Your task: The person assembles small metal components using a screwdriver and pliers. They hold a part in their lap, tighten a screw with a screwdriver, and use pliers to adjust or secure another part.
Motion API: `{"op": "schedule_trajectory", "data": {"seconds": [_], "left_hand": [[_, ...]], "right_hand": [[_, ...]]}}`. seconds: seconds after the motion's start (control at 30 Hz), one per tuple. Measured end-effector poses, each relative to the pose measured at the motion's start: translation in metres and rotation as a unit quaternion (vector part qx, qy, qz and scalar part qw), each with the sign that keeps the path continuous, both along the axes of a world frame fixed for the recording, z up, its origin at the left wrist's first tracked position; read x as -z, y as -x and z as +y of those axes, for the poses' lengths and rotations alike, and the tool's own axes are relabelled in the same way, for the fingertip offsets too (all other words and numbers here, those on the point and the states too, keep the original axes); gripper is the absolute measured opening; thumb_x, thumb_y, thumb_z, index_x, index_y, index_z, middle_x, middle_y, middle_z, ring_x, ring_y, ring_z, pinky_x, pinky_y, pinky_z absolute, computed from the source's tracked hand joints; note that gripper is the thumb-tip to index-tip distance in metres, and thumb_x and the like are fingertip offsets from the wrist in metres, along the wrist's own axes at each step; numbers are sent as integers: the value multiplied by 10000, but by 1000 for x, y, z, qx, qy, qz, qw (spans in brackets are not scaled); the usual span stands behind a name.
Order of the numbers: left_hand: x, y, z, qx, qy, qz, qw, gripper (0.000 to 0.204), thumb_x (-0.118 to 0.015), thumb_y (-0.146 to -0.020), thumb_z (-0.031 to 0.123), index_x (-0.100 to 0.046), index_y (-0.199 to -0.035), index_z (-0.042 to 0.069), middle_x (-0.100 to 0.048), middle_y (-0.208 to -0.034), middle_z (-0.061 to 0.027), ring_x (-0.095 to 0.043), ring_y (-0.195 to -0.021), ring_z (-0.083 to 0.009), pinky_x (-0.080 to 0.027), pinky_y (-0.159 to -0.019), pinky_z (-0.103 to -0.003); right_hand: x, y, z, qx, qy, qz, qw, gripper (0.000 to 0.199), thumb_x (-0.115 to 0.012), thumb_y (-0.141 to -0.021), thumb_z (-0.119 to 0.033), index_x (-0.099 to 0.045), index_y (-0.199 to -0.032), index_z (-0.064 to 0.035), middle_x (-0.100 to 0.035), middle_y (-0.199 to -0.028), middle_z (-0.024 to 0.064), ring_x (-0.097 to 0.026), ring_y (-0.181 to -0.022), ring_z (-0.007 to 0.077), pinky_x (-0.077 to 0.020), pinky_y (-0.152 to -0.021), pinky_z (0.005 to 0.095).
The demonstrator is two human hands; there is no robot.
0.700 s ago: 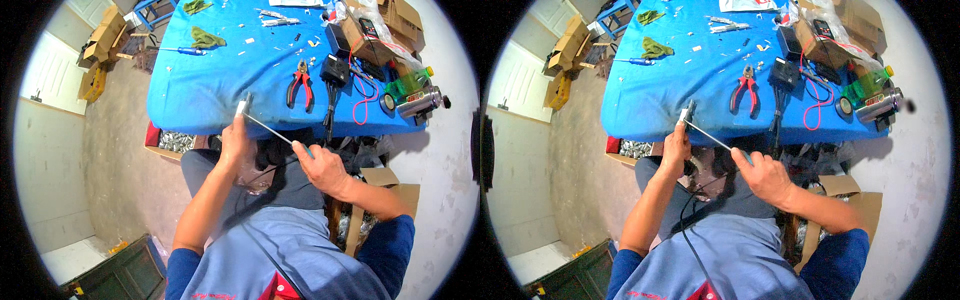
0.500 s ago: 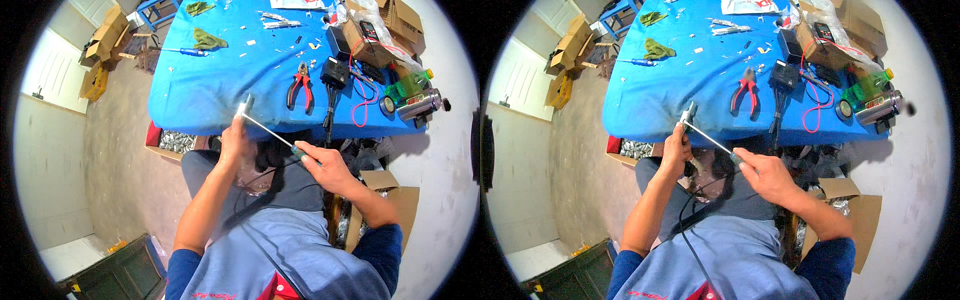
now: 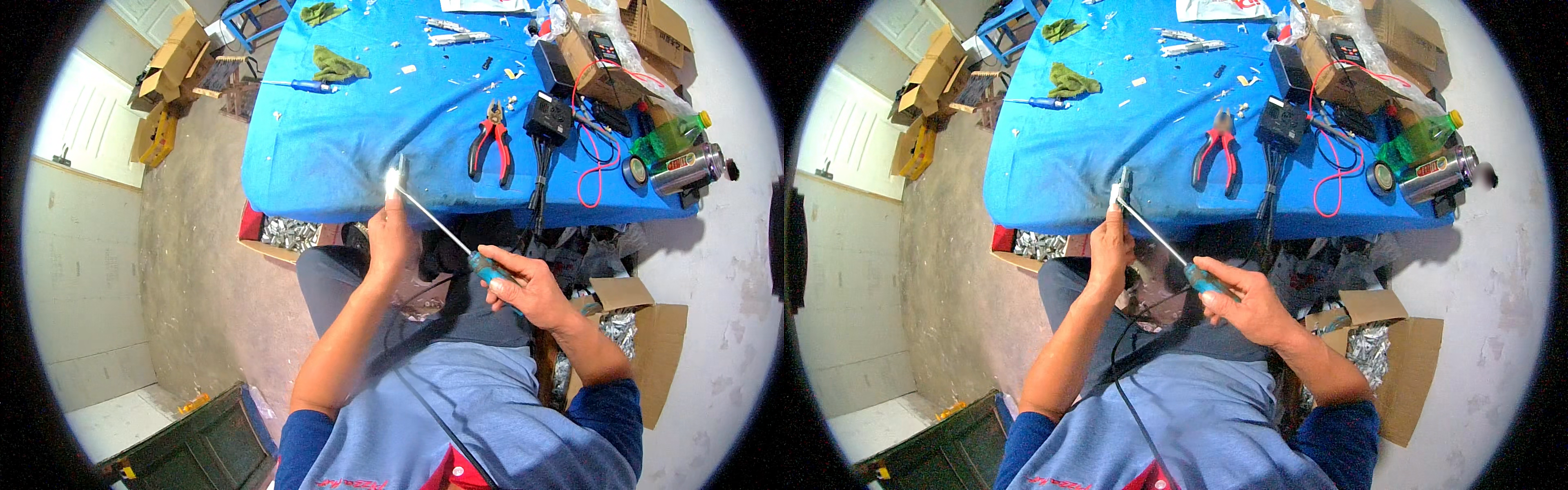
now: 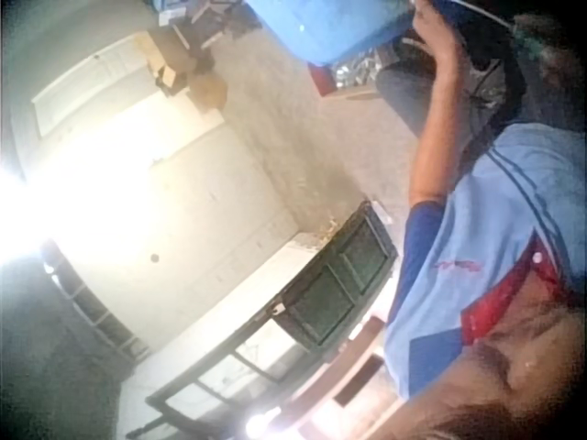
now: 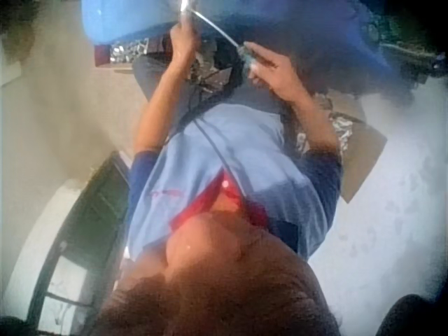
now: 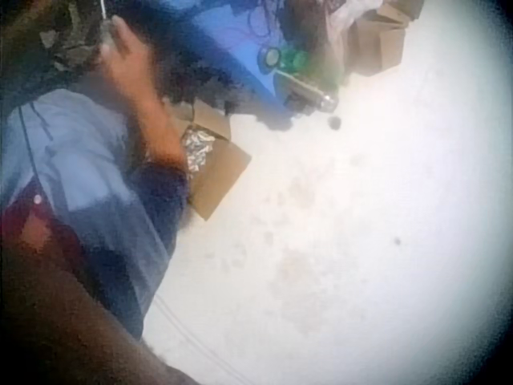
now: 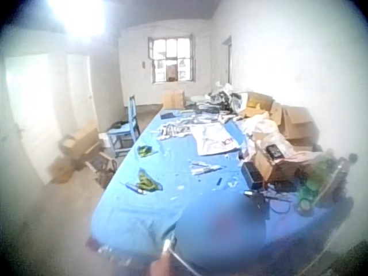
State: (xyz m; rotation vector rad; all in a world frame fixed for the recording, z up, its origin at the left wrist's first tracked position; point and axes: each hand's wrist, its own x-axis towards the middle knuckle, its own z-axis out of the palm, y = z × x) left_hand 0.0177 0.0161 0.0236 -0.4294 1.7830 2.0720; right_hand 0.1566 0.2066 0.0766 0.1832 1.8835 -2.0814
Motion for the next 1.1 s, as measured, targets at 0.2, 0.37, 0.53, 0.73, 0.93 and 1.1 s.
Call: {"op": "schedule_trajectory", "data": {"seconds": [0.2, 0.37, 0.53, 0.73, 0.93, 1.1], "left_hand": [[20, -1, 0, 9, 93, 75, 993, 531, -456, -978, 553, -470, -694, 104, -403, -565, 36, -351, -467, -72, -250, -410, -263], [38, 1, 2, 22, 139, 100, 985, 577, -423, -984, 561, -488, -680, 74, -427, -570, 20, -377, -490, -78, -280, -429, -277], [25, 0, 5, 31, 156, 81, 984, 672, -392, -1007, 489, -568, -753, -108, -487, -562, -90, -428, -582, -169, -378, -545, -422], [38, 5, 8, 14, 159, 129, 979, 613, -404, -983, 576, -497, -650, 70, -427, -557, 11, -400, -496, -105, -318, -446, -303], [13, 3, -8, 40, 88, 71, 993, 567, -454, -983, 542, -472, -644, 88, -416, -558, 28, -379, -494, -89, -297, -444, -293], [12, 6, -16, 85, 143, 71, 984, 587, -436, -1000, 461, -602, -806, -68, -489, -585, -28, -451, -534, -126, -374, -490, -338]], "right_hand": [[-8, -1, -9, 82, 142, -116, 980, 488, -583, -951, -168, -456, -1405, -40, -638, -986, 93, -610, -708, 109, -464, -468, 210], [-22, 10, -7, 50, -26, -107, 993, 447, -574, -955, -182, -505, -1382, -70, -649, -923, 79, -555, -616, 62, -418, -449, 186], [-27, 21, 2, 3, -154, -55, 987, 411, -577, -944, -174, -550, -1340, -69, -650, -825, 53, -576, -600, 108, -469, -525, 255], [-23, 25, 0, -59, -446, 258, 855, 405, -602, -884, -118, -563, -1284, -72, -620, -754, 152, -626, -676, 321, -503, -567, 392], [-42, 44, 15, -56, -197, -38, 978, 441, -557, -941, -165, -520, -1367, -59, -623, -754, 37, -535, -546, 69, -446, -483, 258], [-49, 46, 17, -18, -117, -131, 984, 426, -541, -962, -183, -520, -1374, -80, -626, -830, 13, -517, -541, 34, -388, -423, 189]]}}
